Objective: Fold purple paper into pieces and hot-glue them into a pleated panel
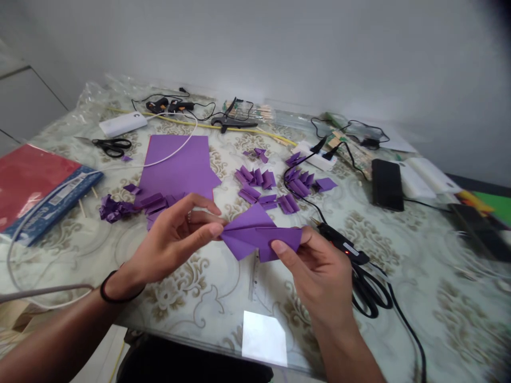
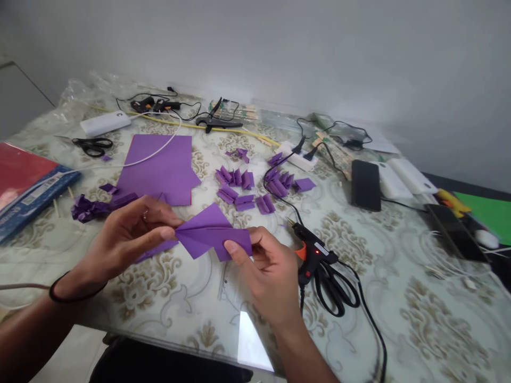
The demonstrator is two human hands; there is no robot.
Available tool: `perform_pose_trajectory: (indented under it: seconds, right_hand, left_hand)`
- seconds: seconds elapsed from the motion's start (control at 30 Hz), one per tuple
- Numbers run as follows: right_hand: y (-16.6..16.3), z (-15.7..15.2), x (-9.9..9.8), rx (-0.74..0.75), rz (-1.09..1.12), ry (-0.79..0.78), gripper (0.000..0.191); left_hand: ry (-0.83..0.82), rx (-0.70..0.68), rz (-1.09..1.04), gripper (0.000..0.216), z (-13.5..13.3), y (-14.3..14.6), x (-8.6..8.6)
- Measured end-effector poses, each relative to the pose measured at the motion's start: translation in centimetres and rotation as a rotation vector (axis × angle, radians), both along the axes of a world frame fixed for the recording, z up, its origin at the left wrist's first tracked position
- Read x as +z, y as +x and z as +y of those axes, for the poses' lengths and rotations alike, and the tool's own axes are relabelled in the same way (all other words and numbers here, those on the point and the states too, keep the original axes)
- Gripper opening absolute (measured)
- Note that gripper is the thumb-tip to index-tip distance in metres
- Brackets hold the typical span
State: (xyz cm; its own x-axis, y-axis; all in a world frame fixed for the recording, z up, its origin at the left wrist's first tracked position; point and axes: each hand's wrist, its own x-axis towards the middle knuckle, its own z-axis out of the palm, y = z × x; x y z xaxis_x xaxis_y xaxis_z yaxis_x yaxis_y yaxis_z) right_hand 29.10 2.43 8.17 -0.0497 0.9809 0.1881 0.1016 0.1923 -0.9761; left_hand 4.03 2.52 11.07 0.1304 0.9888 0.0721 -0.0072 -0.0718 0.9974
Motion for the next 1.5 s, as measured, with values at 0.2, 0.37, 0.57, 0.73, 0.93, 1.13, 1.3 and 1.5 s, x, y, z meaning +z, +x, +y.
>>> perform_pose_trajectory:
  seconds: [0.2,0.37,0.57,0.73,0.93,1.13,1.3,1.5]
  right_hand:
    - [-0.1,0.0,0.0,0.017,-0.007,0.062,0.011]
    - [0.0,0.1,-0.4,0.008,-0.028,0.126,0.007]
    - [-0.1,0.1,-0.2,0.009,-0.010,0.117,0.009]
    - [-0.2,0.2,-0.1,-0.005,0.009,0.066,0.010]
    - [-0.4,0.1,-0.3,-0.007,0.032,0.032,0.015]
    - [0.0,0.1,-0.3,0.016,0.021,0.006,0.018]
    - [0.0,0.2,0.2,0.098,-0.002,-0.027,0.021]
    - [-0.2,0.2,0.5,0.132,-0.014,-0.044,0.020]
  left_hand:
    - [-0.046,0.045,0.047,0.017,0.3,0.0,0.0]
    - [-0.130,-0.038,0.157,0.014,0.8,-0.2,0.3]
    - [-0.080,-0.028,0.107,0.012,0.6,-0.3,0.8]
    - [-0.011,-0.005,0.067,0.015,0.3,0.1,1.1]
    - [-0.065,-0.007,-0.012,0.015,0.3,-0.2,0.1]
    - [-0.158,-0.087,-0.185,0.023,0.7,-1.3,-0.6]
    - [0.038,-0.150,0.026,0.027,0.2,-0.5,0.4]
    - [0.074,-0.040,0.146,0.006,0.0,0.4,-0.2]
